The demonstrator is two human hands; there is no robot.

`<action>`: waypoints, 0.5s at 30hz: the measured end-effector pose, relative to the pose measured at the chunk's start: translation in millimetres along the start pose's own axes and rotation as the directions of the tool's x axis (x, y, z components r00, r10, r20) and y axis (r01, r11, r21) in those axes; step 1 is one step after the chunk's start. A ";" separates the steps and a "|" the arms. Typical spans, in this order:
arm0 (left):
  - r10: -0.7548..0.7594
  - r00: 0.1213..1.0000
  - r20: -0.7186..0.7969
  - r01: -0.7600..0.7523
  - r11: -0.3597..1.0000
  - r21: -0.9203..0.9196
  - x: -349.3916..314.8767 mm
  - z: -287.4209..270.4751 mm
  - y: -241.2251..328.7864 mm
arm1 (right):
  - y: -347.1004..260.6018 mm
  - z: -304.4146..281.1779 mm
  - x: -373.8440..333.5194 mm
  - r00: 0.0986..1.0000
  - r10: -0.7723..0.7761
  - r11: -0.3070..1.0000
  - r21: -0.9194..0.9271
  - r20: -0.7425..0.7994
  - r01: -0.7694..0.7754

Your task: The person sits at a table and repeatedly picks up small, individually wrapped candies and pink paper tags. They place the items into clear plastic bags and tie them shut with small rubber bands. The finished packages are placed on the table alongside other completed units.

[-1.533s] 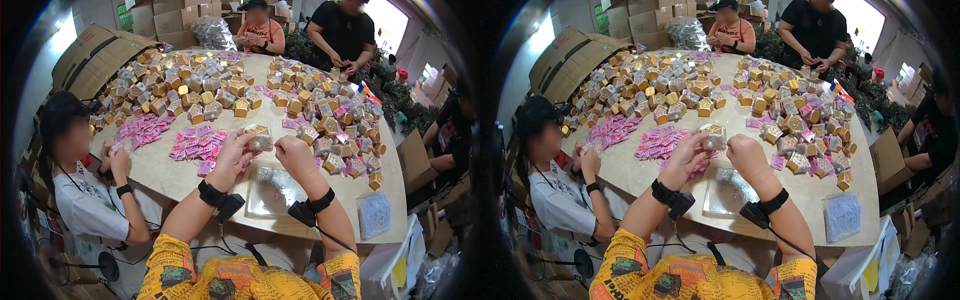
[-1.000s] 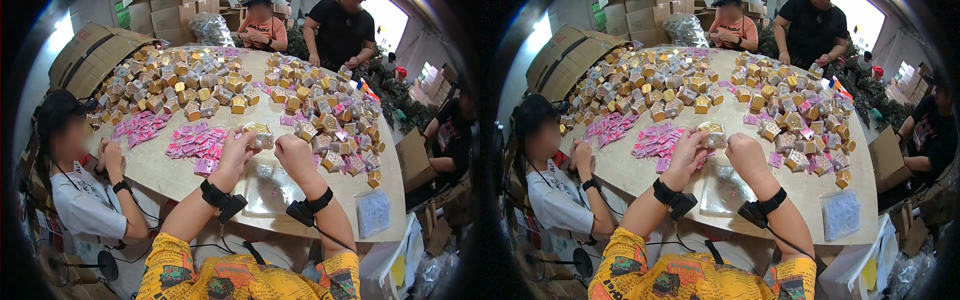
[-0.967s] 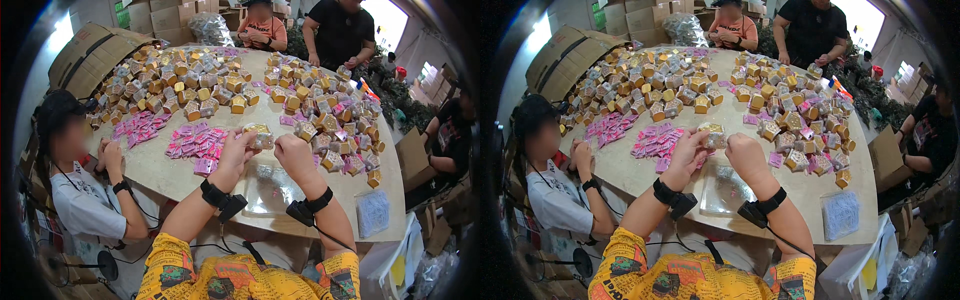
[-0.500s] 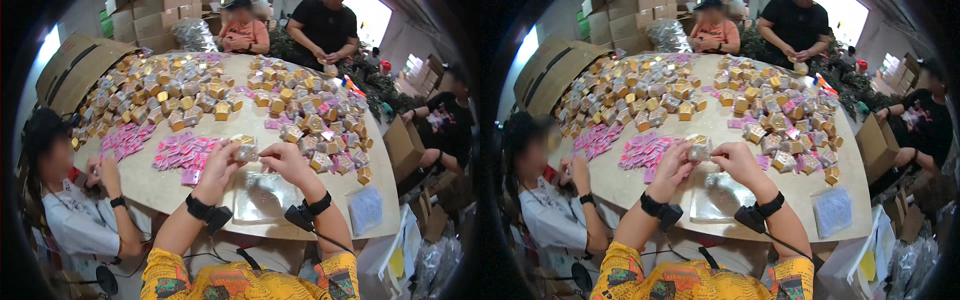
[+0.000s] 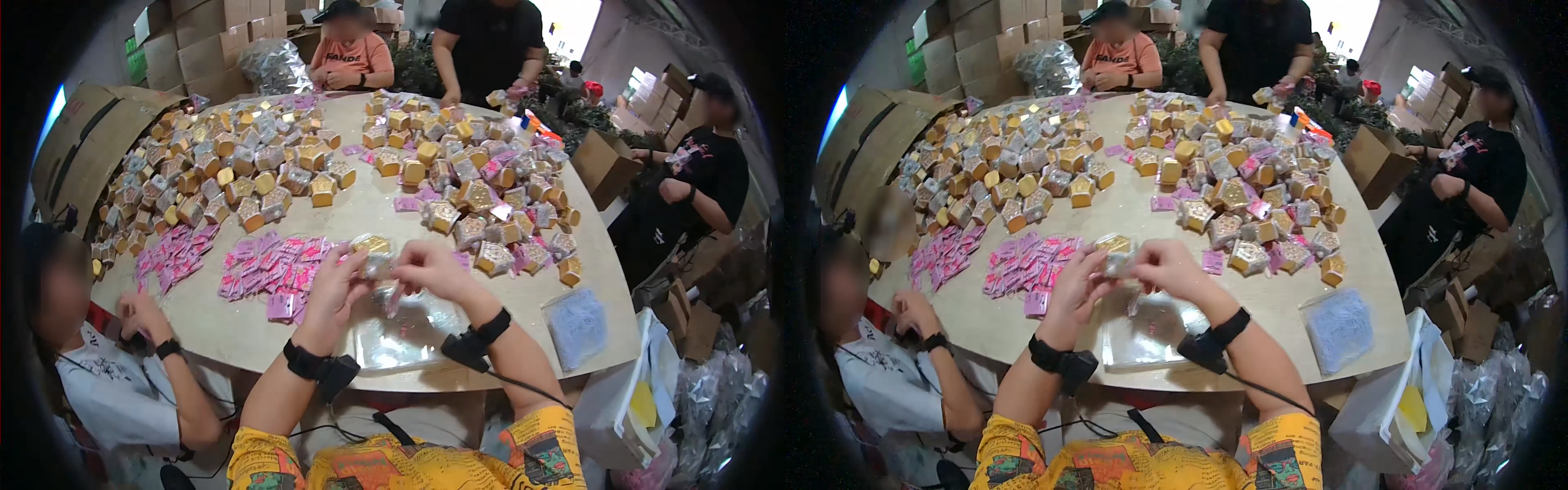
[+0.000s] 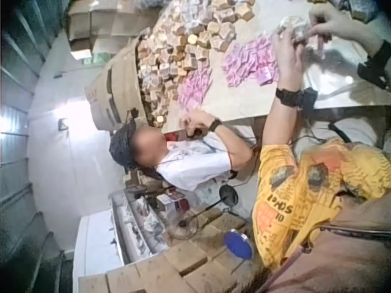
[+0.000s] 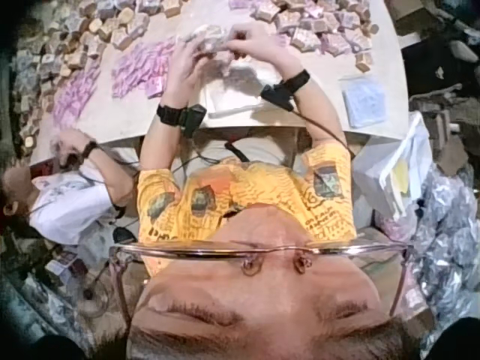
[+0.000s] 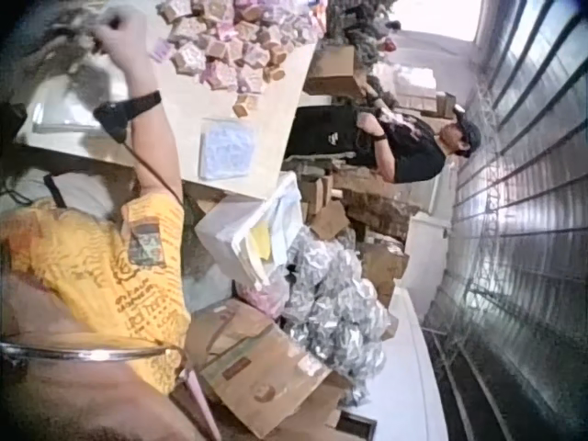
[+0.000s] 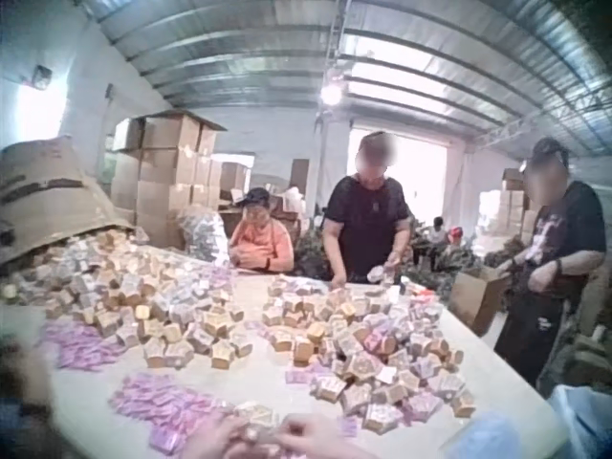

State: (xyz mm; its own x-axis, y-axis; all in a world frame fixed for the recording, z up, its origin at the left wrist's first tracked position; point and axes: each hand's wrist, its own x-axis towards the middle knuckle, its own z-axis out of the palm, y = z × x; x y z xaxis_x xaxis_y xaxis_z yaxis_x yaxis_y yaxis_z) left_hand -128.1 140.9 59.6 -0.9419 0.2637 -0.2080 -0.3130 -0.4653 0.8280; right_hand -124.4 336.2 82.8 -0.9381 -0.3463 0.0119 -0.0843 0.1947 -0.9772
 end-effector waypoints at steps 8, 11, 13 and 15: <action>0.137 0.990 0.023 -0.137 0.930 0.341 -14.4 -24.9 43.1 | -31.1 -143.9 1.8 0.751 -0.245 0.920 -0.391 -0.613 -0.019; 0.409 0.912 -0.013 -0.281 0.650 0.706 -12.5 -76.1 48.0 | -19.7 -126.7 -5.2 0.812 -0.474 0.611 -0.791 -0.341 0.024; 0.484 0.874 0.037 -0.212 0.313 0.926 -20.3 -93.6 55.1 | -4.7 -67.7 -26.3 0.969 -0.146 0.711 -0.703 -0.202 -0.039; 0.442 0.896 0.053 -0.123 0.131 0.984 -25.7 -109.6 48.4 | 5.4 -17.4 -44.2 0.994 0.089 0.652 -0.758 0.066 -0.008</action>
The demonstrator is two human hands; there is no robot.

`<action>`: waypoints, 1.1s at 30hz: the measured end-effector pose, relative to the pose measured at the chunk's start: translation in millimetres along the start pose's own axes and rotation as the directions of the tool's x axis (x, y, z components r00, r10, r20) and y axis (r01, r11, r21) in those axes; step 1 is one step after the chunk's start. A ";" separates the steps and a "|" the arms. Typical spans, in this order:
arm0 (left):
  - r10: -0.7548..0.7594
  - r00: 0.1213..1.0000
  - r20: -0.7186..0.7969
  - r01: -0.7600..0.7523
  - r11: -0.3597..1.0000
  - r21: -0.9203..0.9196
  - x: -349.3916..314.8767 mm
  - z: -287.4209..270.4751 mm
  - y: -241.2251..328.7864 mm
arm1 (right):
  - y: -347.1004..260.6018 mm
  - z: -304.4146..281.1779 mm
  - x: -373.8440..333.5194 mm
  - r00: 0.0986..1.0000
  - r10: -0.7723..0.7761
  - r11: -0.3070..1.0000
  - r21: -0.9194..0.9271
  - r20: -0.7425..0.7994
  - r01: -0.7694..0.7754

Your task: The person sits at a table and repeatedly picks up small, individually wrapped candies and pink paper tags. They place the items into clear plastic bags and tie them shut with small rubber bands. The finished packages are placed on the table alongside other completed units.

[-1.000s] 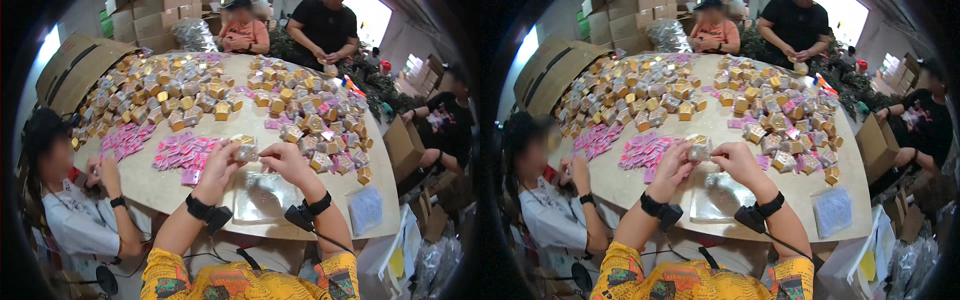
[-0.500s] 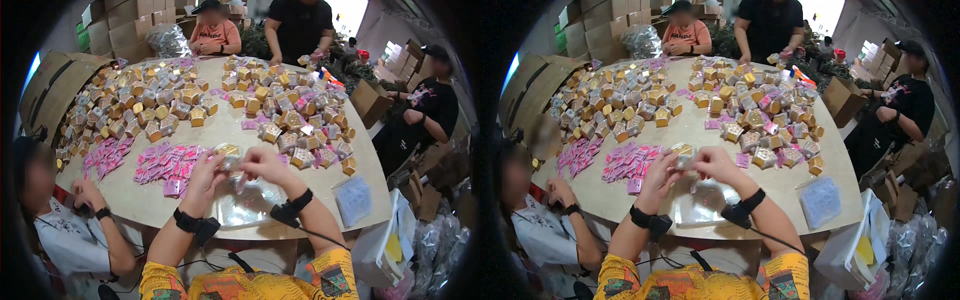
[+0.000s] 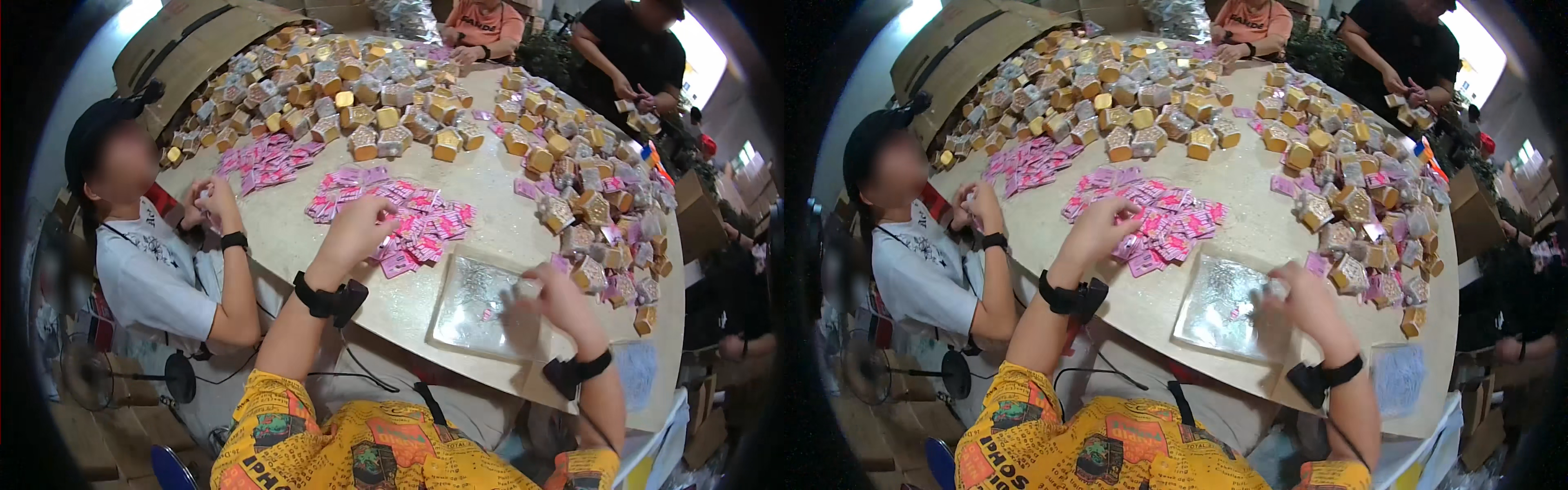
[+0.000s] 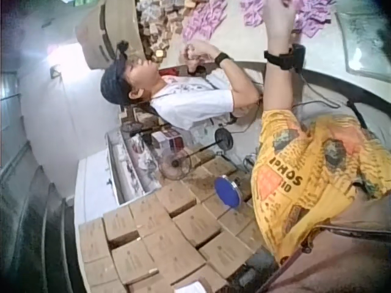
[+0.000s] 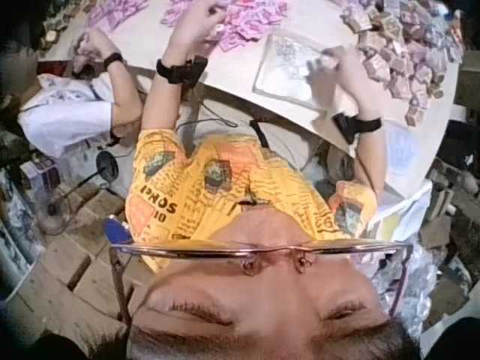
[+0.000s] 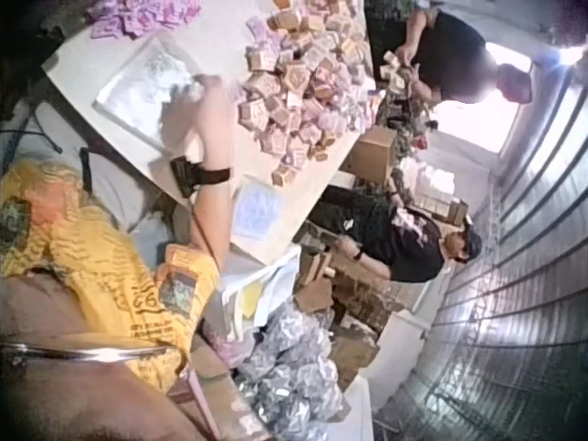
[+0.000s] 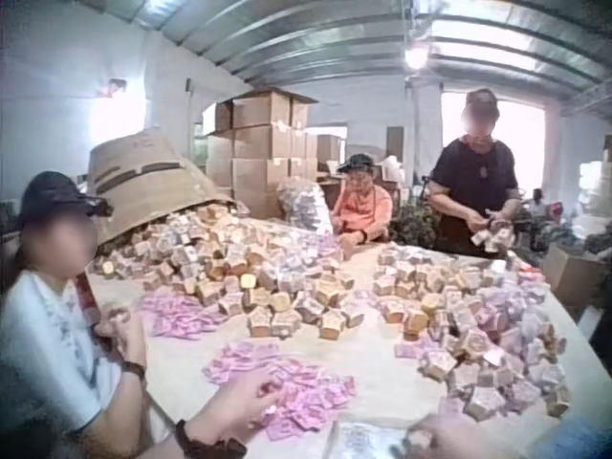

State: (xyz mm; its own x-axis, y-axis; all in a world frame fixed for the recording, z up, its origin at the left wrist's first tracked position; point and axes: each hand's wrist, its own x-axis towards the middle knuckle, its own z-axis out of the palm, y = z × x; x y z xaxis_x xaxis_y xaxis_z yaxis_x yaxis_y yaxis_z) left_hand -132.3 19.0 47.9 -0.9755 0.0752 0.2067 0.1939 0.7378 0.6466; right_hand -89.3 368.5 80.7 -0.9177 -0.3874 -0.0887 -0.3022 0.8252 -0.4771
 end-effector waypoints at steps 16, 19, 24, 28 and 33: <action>0.071 0.991 -0.115 -0.047 0.980 0.196 19.2 73.2 14.1 | 1.9 53.9 -7.2 0.982 -0.048 0.998 0.021 -0.185 0.053; -0.038 0.999 -0.025 0.038 0.999 -0.003 20.7 55.8 10.0 | 2.0 42.7 -8.9 0.975 0.012 0.974 0.225 -0.222 0.039; 0.144 0.989 -0.033 -0.135 0.971 0.195 13.6 47.7 5.6 | -7.1 37.1 -14.7 0.933 -0.088 0.985 0.110 -0.349 0.134; 0.190 0.981 0.042 -0.193 0.928 0.318 9.4 57.3 5.6 | -15.4 46.2 -8.5 0.900 -0.144 0.980 0.064 -0.413 0.186; 0.232 0.973 0.008 -0.224 0.930 0.292 13.8 59.6 6.7 | -15.1 44.1 -10.3 0.847 -0.076 0.952 0.215 -0.527 0.219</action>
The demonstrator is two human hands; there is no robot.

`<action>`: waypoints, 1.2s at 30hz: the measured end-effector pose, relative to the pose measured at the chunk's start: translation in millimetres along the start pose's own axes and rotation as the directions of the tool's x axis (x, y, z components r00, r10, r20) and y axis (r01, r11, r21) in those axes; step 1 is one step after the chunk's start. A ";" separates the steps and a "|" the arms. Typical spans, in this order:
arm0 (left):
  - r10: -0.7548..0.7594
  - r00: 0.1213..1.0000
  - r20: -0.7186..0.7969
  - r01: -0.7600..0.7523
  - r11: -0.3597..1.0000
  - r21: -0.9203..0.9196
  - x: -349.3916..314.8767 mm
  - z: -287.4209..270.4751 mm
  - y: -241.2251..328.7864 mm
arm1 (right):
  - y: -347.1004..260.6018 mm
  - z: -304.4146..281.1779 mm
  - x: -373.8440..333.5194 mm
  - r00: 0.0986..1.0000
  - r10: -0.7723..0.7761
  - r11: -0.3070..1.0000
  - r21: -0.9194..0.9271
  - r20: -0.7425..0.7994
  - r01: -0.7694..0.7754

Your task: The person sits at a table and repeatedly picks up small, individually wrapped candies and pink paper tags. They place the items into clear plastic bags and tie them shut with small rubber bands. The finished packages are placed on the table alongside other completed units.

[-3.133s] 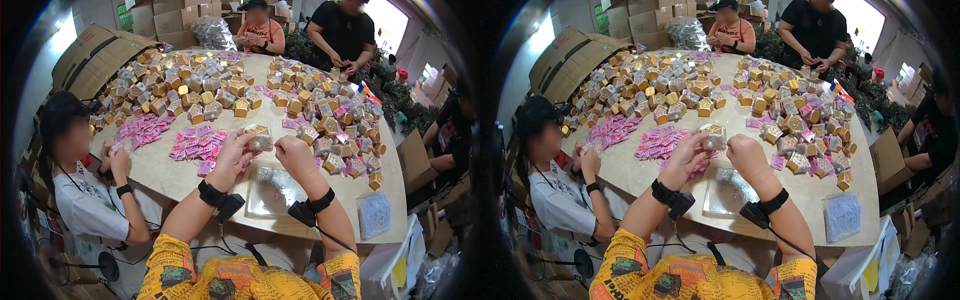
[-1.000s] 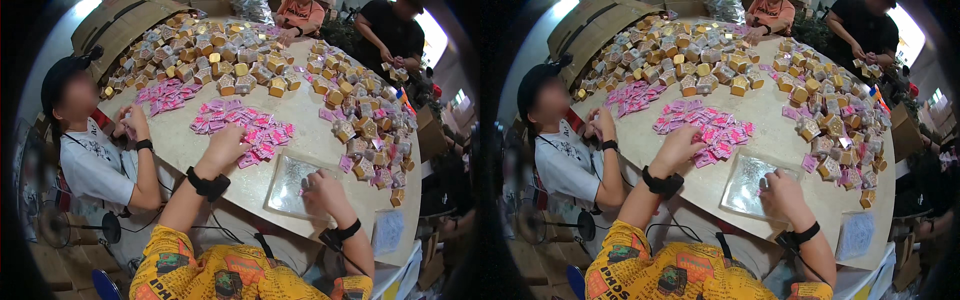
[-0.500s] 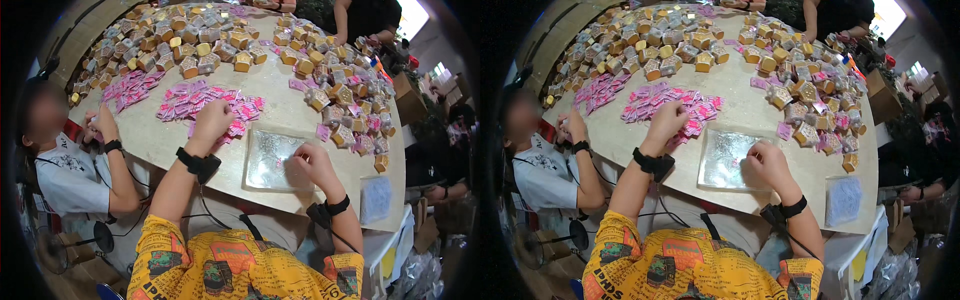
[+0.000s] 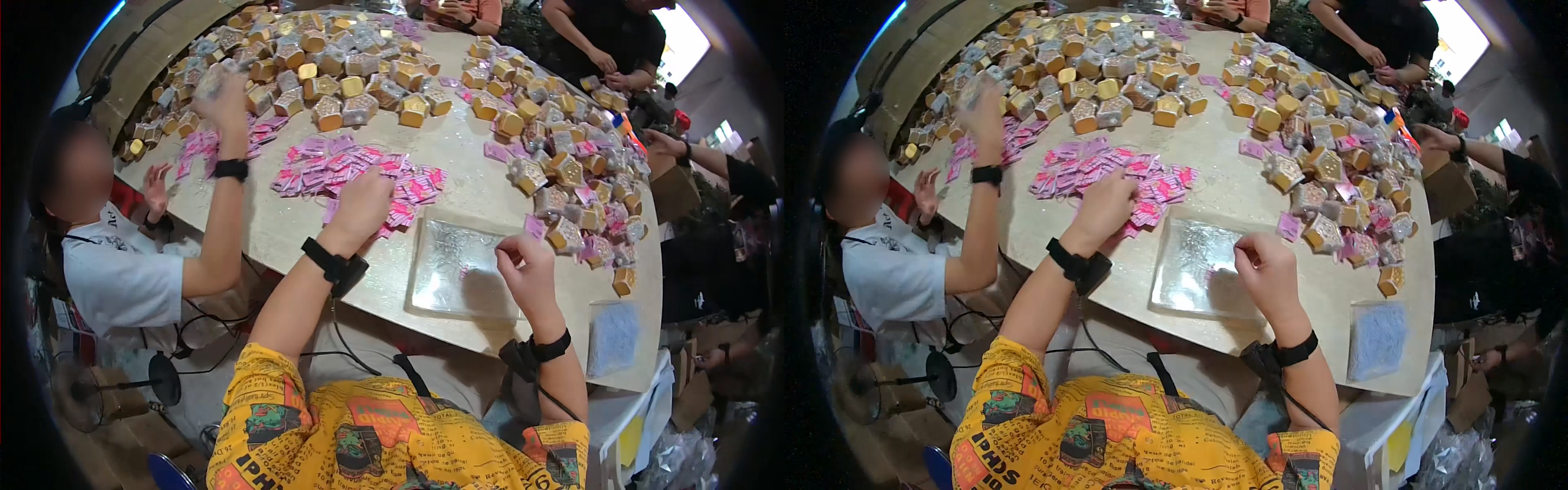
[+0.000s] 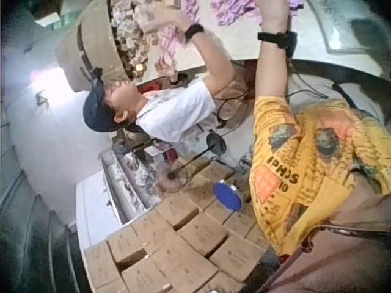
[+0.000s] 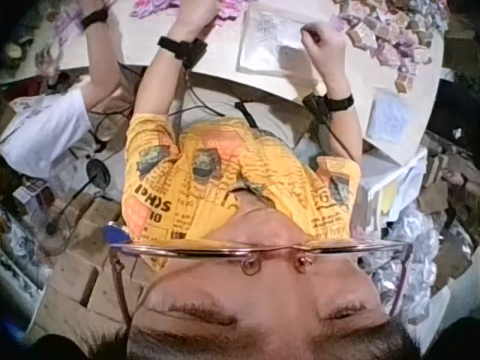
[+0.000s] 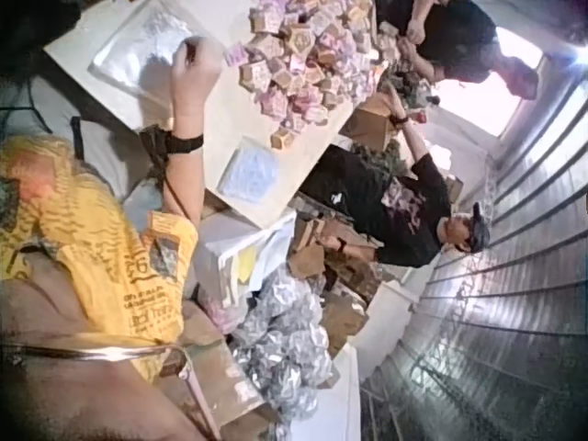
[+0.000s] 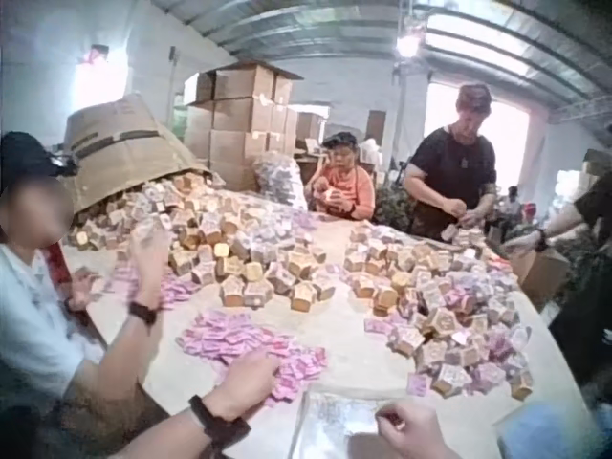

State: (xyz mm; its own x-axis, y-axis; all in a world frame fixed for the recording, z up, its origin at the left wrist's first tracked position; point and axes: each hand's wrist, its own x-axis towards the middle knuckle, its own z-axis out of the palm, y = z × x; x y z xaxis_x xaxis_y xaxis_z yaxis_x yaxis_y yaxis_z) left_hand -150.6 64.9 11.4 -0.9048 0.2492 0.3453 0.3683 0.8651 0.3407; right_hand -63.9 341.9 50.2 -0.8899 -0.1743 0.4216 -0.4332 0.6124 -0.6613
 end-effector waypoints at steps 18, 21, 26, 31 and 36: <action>-0.182 0.974 0.136 0.216 0.555 -0.804 16.1 -54.0 37.5 | -38.3 -0.7 47.6 0.964 -0.160 0.979 0.090 -0.213 0.182; -0.111 0.989 0.099 0.146 0.597 -0.789 21.3 -46.3 51.4 | -36.5 17.3 65.0 0.981 -0.113 0.980 0.145 -0.158 0.137; -0.083 0.995 0.056 0.097 0.656 -0.749 26.2 -38.8 62.2 | -37.8 38.2 65.4 0.982 0.145 0.740 0.645 0.125 -0.191; -0.052 0.992 0.111 0.119 0.632 -0.765 27.6 -40.2 58.9 | -30.0 36.0 65.2 0.909 0.325 0.343 0.863 0.262 -0.371; 0.122 0.992 -0.039 -0.106 0.610 -0.786 18.1 -62.8 73.0 | -34.3 25.5 70.7 0.899 0.319 0.303 0.867 0.299 -0.395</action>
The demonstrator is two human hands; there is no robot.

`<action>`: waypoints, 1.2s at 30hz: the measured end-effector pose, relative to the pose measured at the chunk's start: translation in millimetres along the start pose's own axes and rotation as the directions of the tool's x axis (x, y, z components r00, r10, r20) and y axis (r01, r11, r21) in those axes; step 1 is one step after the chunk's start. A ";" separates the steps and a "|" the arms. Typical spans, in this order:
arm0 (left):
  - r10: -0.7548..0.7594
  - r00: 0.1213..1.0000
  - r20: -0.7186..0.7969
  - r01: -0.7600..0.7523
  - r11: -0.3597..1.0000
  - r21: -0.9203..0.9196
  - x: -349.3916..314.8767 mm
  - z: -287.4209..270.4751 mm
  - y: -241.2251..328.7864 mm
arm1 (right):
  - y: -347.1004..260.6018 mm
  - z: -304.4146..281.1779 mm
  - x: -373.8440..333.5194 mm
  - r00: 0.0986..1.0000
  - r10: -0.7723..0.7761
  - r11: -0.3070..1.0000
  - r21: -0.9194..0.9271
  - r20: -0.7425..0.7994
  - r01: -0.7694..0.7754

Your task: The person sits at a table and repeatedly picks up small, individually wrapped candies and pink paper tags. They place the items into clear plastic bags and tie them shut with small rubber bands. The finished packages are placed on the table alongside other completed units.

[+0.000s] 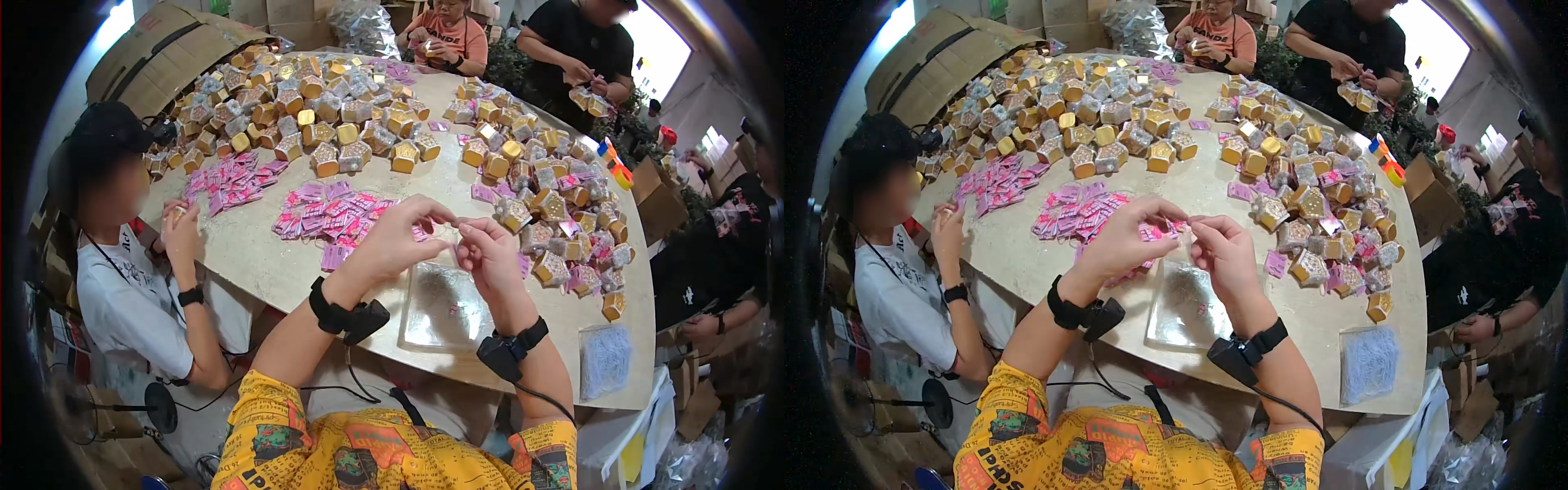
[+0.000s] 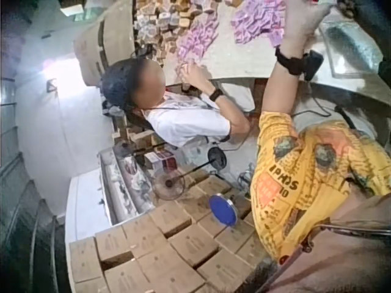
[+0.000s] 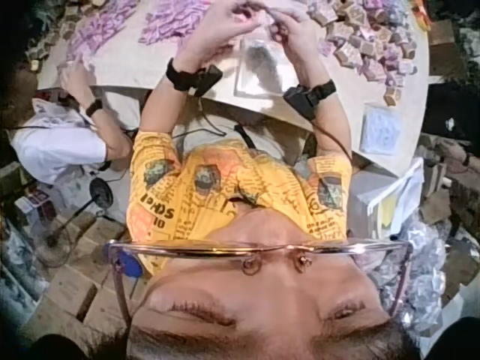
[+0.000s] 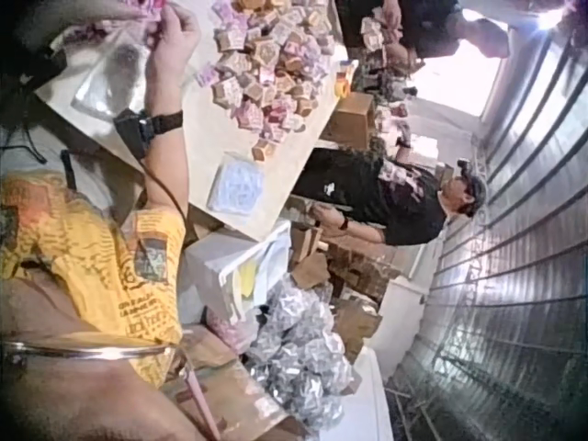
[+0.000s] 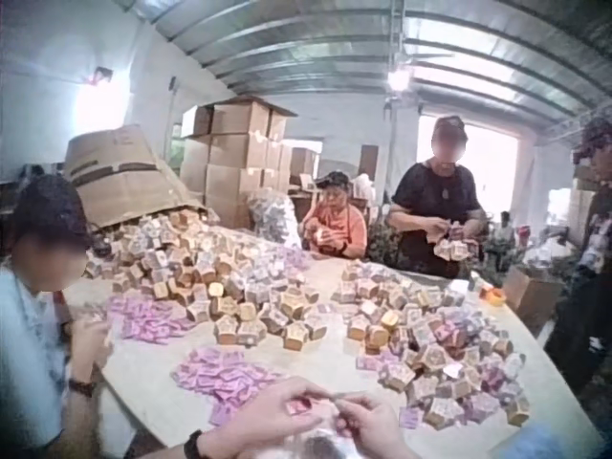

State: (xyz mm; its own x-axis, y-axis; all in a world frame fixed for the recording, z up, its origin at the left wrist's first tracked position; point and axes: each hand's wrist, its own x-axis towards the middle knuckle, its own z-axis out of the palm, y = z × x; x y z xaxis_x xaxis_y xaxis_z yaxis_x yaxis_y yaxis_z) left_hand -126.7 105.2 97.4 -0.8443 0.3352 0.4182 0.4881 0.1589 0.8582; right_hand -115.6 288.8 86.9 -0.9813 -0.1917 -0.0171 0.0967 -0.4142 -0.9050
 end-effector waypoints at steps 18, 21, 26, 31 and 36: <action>0.361 0.824 0.436 -0.562 0.620 0.548 6.7 17.6 38.8 | -28.1 -48.2 -27.2 0.946 0.244 0.963 -0.168 0.215 -0.210; 0.346 0.841 0.416 -0.528 0.694 0.489 9.2 23.7 37.8 | -32.0 -52.7 -27.7 0.950 0.247 0.947 -0.254 0.192 -0.195; 0.093 0.936 0.339 -0.202 0.931 0.303 27.2 34.1 25.7 | -48.5 -31.6 -41.1 0.996 -0.027 0.748 -0.660 0.083 0.075; -0.325 0.817 0.476 0.418 0.903 -0.099 56.9 27.6 4.1 | -45.3 -13.9 -36.2 0.674 -0.400 -0.325 -0.784 0.621 0.530; -0.383 0.659 0.648 0.567 0.818 -0.093 87.8 31.0 -19.3 | -34.1 -32.0 -14.9 0.636 -0.352 -0.522 -0.709 0.686 0.475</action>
State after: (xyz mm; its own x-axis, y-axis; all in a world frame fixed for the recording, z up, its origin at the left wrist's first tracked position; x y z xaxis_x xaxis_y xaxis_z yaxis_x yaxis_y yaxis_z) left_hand -203.4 160.3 108.3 -0.5995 0.7617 -0.2459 -0.1003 0.2334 0.9672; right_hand -109.7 334.3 104.4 -0.5444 -0.5864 0.5997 -0.6342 0.7558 0.1633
